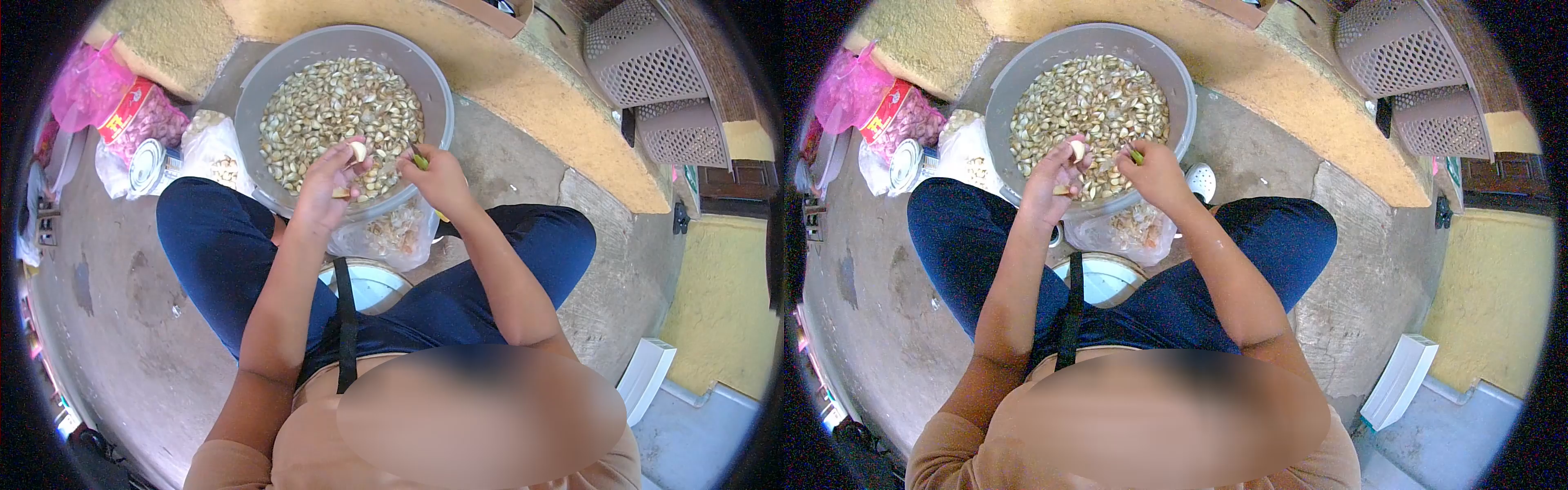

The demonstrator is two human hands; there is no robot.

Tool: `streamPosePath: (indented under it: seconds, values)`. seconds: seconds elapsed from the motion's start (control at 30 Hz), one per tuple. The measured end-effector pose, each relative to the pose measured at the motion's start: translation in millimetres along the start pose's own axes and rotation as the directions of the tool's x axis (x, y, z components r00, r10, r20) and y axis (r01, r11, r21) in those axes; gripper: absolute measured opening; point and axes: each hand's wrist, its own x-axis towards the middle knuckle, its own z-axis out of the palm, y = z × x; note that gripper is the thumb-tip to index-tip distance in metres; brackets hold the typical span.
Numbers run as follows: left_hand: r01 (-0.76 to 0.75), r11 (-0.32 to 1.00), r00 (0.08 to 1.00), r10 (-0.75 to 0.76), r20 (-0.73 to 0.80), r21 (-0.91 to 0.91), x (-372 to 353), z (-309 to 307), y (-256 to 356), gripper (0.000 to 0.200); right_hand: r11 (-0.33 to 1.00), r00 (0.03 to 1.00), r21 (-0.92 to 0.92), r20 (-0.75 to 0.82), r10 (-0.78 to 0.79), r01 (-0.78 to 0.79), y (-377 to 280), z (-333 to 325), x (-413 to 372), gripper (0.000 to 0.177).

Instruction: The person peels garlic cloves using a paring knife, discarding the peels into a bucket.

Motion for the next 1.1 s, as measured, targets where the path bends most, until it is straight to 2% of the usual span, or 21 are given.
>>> streamPosePath:
  seconds: [0.07, 0.17, 0.27, 0.37, 0.47, 0.57, 0.67, 0.77, 0.87, 0.97, 1.1]
  values:
    - [0.028, 0.999, 0.995, -0.025, 0.094, -0.028, 4, -9, -3, 0.029, 0.998, 0.999, 0.051, -0.008, 0.033, -0.032, 1, -1, 2, 0.025]
    - [0.047, 0.997, 0.995, -0.043, 0.085, -0.054, 2, -4, -5, 0.029, 0.986, 0.998, 0.16, 0.041, 0.042, -0.048, -6, -3, 0, 0.016]
    - [0.045, 0.996, 0.992, -0.035, 0.12, -0.079, -1, 4, -6, 0.033, 0.957, 0.985, 0.266, 0.153, 0.074, -0.113, -5, 3, -2, 0.016]
    - [0.056, 0.997, 0.984, -0.047, 0.173, -0.046, 1, 1, -8, 0.034, 0.869, 0.947, 0.398, 0.242, 0.209, -0.294, -20, 1, -6, 0.019]
    - [0.04, 0.999, 0.978, -0.041, 0.204, 0.008, 2, -1, -9, 0.032, 0.875, 0.958, 0.415, 0.234, 0.163, -0.251, -18, 0, -6, 0.019]
    - [0.032, 0.998, 0.981, -0.043, 0.19, 0.061, 0, 2, -8, 0.03, 0.953, 0.973, 0.245, 0.184, 0.137, -0.18, -14, 1, -6, 0.018]
    - [0.042, 0.997, 0.979, -0.053, 0.197, 0.059, -1, 1, -8, 0.029, 0.969, 0.986, 0.225, 0.151, 0.07, -0.103, -19, -1, -7, 0.018]
    - [0.026, 0.995, 0.969, -0.049, 0.241, 0.099, 3, -5, -10, 0.029, 0.997, 0.984, -0.013, 0.165, -0.072, 0.075, -23, -8, -7, 0.017]
    - [0.014, 0.984, 0.968, -0.057, 0.243, 0.175, 0, -1, -7, 0.026, 0.96, 0.954, -0.1, 0.178, -0.24, 0.26, -21, -12, -5, 0.013]
    - [0.02, 0.974, 0.966, -0.076, 0.247, 0.224, -3, 1, -3, 0.026, 0.936, 0.934, -0.118, 0.182, -0.308, 0.331, -22, -14, -4, 0.013]
    - [0.011, 0.967, 0.96, -0.081, 0.269, 0.255, -1, -2, -4, 0.029, 0.934, 0.934, -0.143, 0.195, -0.298, 0.327, -25, -19, -3, 0.014]
